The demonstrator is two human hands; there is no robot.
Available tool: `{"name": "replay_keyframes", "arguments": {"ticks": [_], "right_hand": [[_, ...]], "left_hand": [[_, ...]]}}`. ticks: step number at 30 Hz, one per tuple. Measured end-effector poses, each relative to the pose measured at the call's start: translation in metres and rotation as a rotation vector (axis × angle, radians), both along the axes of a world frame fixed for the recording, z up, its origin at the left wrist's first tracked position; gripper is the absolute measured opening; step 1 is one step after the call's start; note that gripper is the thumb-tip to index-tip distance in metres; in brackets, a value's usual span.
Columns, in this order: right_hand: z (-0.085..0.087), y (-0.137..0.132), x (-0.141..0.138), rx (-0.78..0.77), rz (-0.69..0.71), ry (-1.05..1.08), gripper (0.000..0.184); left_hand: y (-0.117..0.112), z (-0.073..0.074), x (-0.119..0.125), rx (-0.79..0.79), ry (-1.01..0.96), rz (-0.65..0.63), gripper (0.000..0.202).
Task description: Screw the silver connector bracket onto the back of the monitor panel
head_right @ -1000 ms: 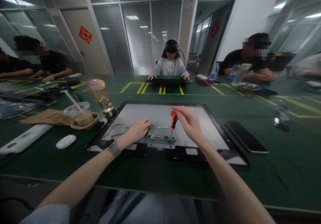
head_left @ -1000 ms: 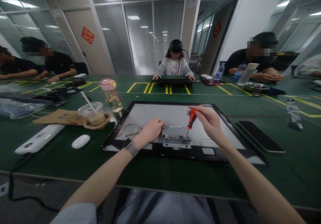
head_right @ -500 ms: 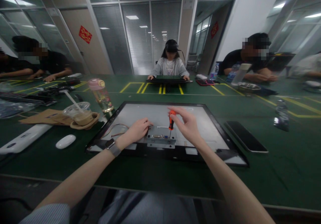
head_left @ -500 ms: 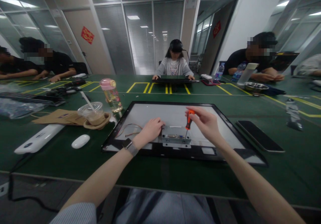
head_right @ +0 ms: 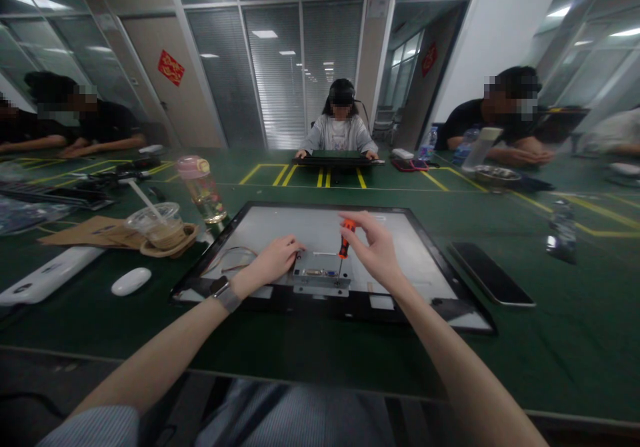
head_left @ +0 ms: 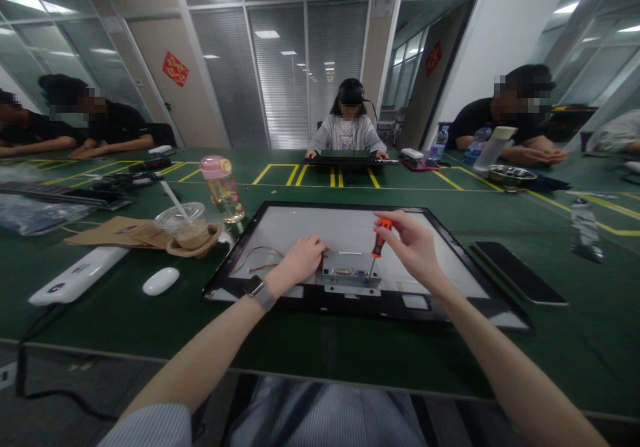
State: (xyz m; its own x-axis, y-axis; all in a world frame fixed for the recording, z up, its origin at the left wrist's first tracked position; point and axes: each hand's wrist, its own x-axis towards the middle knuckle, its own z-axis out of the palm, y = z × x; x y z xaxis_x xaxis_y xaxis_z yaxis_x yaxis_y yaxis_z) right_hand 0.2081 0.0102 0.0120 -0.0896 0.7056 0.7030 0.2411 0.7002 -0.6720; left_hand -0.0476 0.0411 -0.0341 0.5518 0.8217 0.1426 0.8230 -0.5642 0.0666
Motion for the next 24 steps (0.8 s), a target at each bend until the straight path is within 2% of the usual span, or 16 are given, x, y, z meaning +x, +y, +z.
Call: {"name": "replay_keyframes", "arguments": {"ticks": [2, 5, 8, 11, 15, 18, 22, 24], "right_hand": [[-0.001, 0.002, 0.001, 0.07, -0.058, -0.01, 0.015], [0.003, -0.001, 0.001, 0.097, -0.064, -0.023, 0.008], [0.006, -0.007, -0.001, 0.033, 0.011, -0.015, 0.026], [0.005, -0.008, -0.002, -0.032, 0.051, -0.002, 0.028], [0.0, -0.001, -0.001, 0.079, -0.067, -0.036, 0.017], [0.001, 0.0, 0.0, 0.141, -0.082, -0.055, 0.008], [0.004, -0.005, -0.001, 0.086, -0.001, -0.043, 0.027], [0.003, -0.006, -0.001, 0.025, 0.042, -0.032, 0.028]], "left_hand": [[0.0, 0.0, 0.0, 0.001, -0.005, -0.003, 0.034], [0.0, 0.0, 0.0, -0.004, -0.018, -0.005, 0.034], [-0.001, 0.001, 0.0, -0.009, -0.023, -0.008, 0.035], [-0.001, 0.001, 0.0, -0.008, -0.016, -0.004, 0.034], [0.0, 0.0, 0.0, -0.004, -0.003, -0.002, 0.034], [0.0, 0.0, 0.001, -0.001, -0.001, -0.006, 0.033], [0.001, 0.0, 0.001, -0.001, 0.009, -0.008, 0.033], [0.001, -0.001, 0.0, 0.003, 0.008, -0.011, 0.033]]}}
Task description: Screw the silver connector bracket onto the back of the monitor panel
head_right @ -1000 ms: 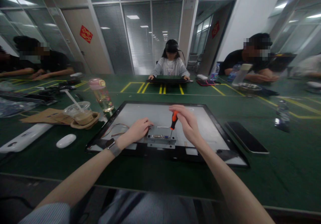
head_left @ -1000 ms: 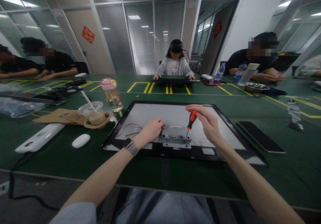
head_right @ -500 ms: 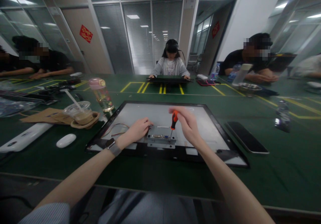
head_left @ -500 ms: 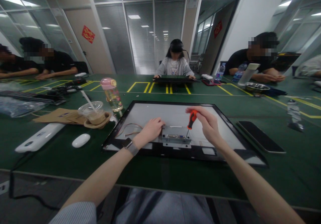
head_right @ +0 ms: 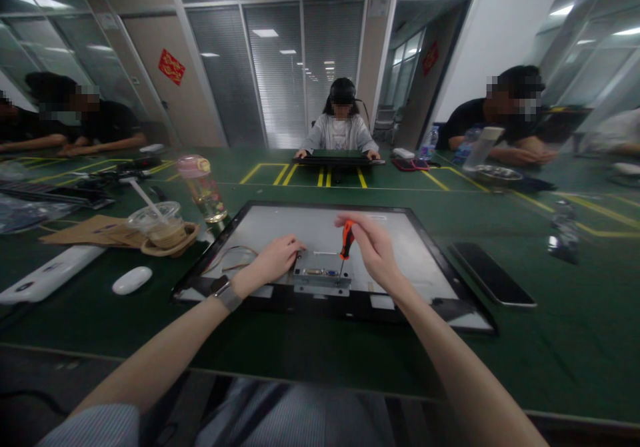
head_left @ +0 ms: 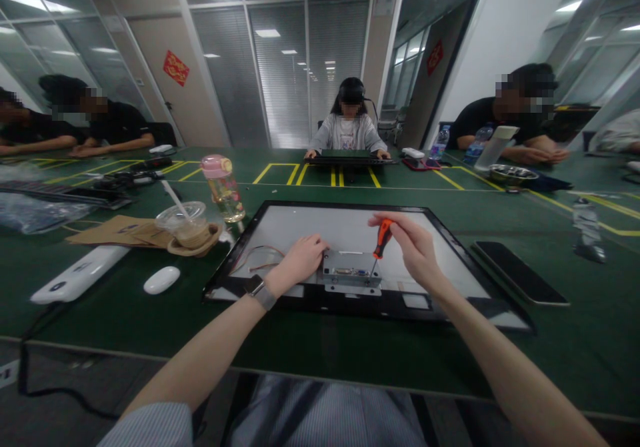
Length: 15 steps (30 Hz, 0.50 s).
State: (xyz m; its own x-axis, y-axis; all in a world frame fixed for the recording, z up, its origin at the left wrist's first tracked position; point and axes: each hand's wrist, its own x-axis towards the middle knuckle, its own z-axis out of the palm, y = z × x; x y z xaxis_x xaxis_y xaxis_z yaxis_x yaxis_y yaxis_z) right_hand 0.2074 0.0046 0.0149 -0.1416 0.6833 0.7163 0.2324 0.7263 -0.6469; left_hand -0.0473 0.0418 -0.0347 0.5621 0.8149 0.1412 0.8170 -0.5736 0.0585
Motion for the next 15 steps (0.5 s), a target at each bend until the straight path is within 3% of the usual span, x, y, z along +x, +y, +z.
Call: {"name": "replay_keyframes", "arguments": {"ticks": [8, 12, 15], "right_hand": [[0.0014, 0.0034, 0.0013, 0.098, -0.065, -0.033, 0.011], [0.004, -0.0014, 0.0002, 0.052, -0.001, 0.004, 0.029], [-0.0001, -0.0004, -0.0005, -0.023, 0.045, 0.045, 0.029]], "left_hand": [[0.0006, -0.0024, -0.0009, 0.013, -0.036, -0.007, 0.033], [-0.0012, 0.0002, -0.0003, 0.009, -0.023, -0.003, 0.033], [-0.0025, 0.0023, 0.0003, -0.003, -0.022, -0.001, 0.034]]}}
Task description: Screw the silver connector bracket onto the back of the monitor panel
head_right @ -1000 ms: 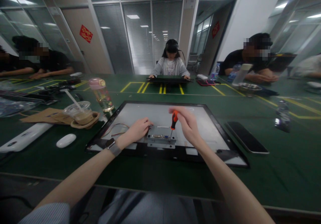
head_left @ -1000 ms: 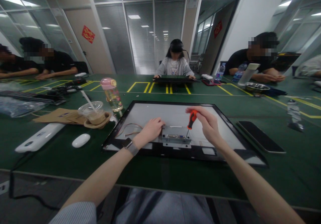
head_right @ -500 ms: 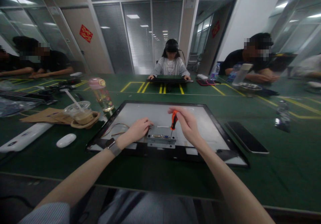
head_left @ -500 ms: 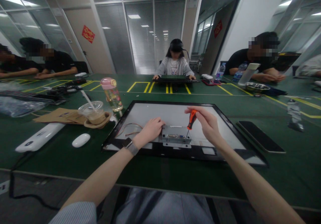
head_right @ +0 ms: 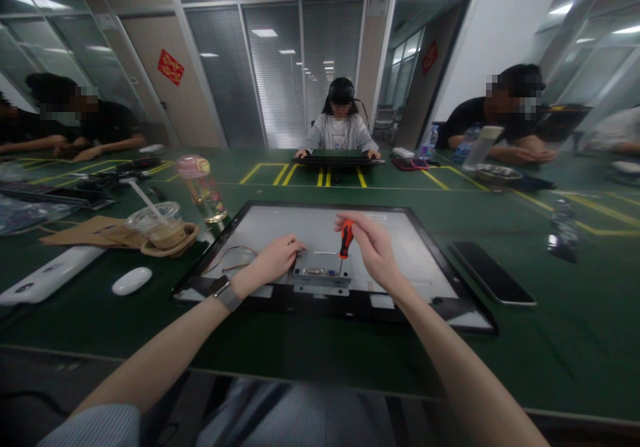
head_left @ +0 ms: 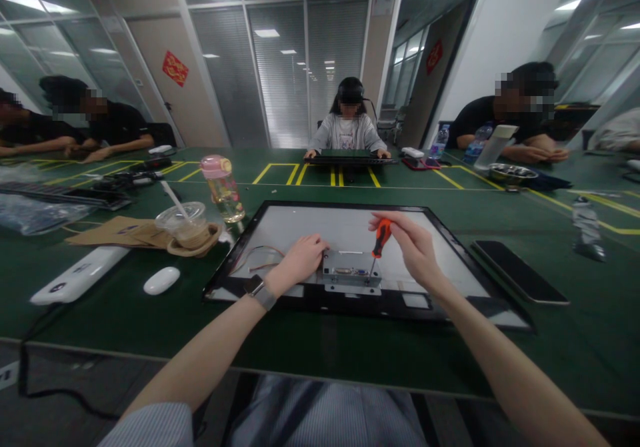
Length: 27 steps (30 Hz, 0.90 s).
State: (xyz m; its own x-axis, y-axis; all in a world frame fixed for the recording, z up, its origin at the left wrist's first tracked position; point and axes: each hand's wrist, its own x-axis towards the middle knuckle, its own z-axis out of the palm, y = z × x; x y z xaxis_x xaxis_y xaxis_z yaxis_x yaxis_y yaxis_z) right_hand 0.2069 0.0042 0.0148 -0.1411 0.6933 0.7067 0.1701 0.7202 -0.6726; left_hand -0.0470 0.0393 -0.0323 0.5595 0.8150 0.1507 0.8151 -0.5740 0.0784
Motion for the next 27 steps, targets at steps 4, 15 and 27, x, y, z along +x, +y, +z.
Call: {"name": "replay_keyframes", "arguments": {"ticks": [4, 15, 27], "right_hand": [[-0.0047, 0.0057, 0.0002, 0.02, -0.083, 0.007, 0.02], [-0.0008, 0.0032, 0.0015, -0.041, -0.037, 0.049, 0.024], [-0.0007, 0.0022, 0.0024, -0.106, 0.035, 0.056, 0.03]], "left_hand": [[-0.0001, 0.0005, 0.0005, -0.01, 0.003, 0.006, 0.035], [0.0029, -0.0051, -0.0012, 0.019, -0.001, 0.001, 0.033], [-0.0001, 0.0007, 0.0003, -0.002, 0.015, 0.009, 0.033]]}}
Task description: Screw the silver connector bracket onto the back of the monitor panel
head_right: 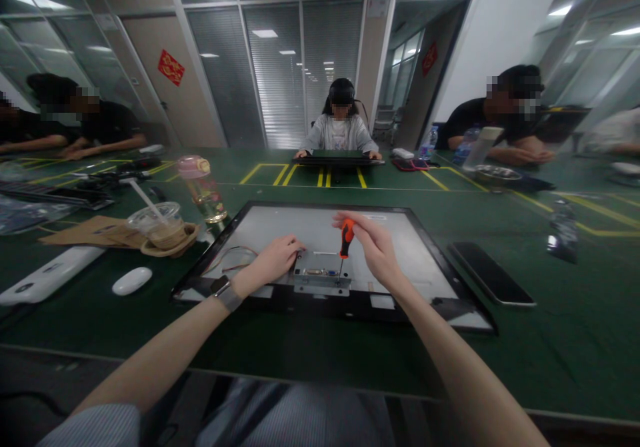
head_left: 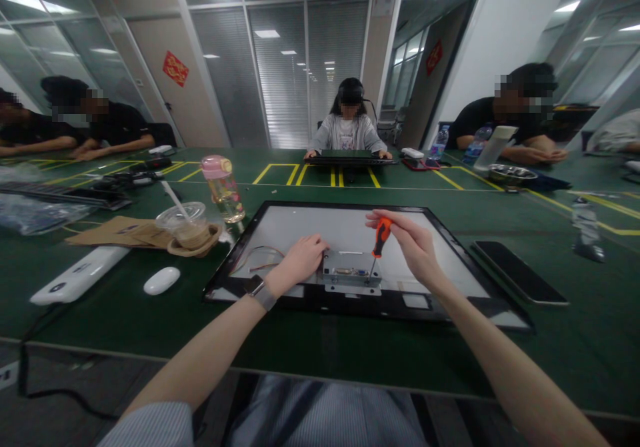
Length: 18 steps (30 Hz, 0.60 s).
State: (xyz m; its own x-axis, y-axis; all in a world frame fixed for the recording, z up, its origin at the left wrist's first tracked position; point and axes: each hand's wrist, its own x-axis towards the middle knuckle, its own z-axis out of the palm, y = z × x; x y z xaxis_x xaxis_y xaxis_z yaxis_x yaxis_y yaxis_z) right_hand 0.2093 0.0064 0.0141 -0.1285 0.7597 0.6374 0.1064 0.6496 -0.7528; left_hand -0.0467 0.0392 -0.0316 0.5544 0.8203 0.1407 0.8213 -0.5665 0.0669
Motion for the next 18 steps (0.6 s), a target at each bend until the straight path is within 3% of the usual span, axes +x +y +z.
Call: {"name": "replay_keyframes", "arguments": {"ticks": [3, 9, 14, 18], "right_hand": [[-0.002, 0.0021, 0.0003, -0.009, -0.034, 0.0, 0.026], [0.001, 0.0075, 0.0022, 0.132, -0.123, -0.045, 0.008], [0.003, 0.0021, 0.0015, 0.082, -0.106, -0.08, 0.027], [-0.0012, 0.0031, 0.0005, 0.036, -0.099, -0.05, 0.021]], "left_hand": [[-0.0006, 0.0007, 0.0002, -0.005, -0.005, 0.002, 0.033], [0.0015, -0.0014, -0.0003, -0.001, -0.025, -0.006, 0.033], [0.0011, -0.0013, -0.0002, -0.004, -0.015, 0.001, 0.032], [0.0006, -0.0014, -0.001, -0.003, -0.026, -0.01, 0.032]]}}
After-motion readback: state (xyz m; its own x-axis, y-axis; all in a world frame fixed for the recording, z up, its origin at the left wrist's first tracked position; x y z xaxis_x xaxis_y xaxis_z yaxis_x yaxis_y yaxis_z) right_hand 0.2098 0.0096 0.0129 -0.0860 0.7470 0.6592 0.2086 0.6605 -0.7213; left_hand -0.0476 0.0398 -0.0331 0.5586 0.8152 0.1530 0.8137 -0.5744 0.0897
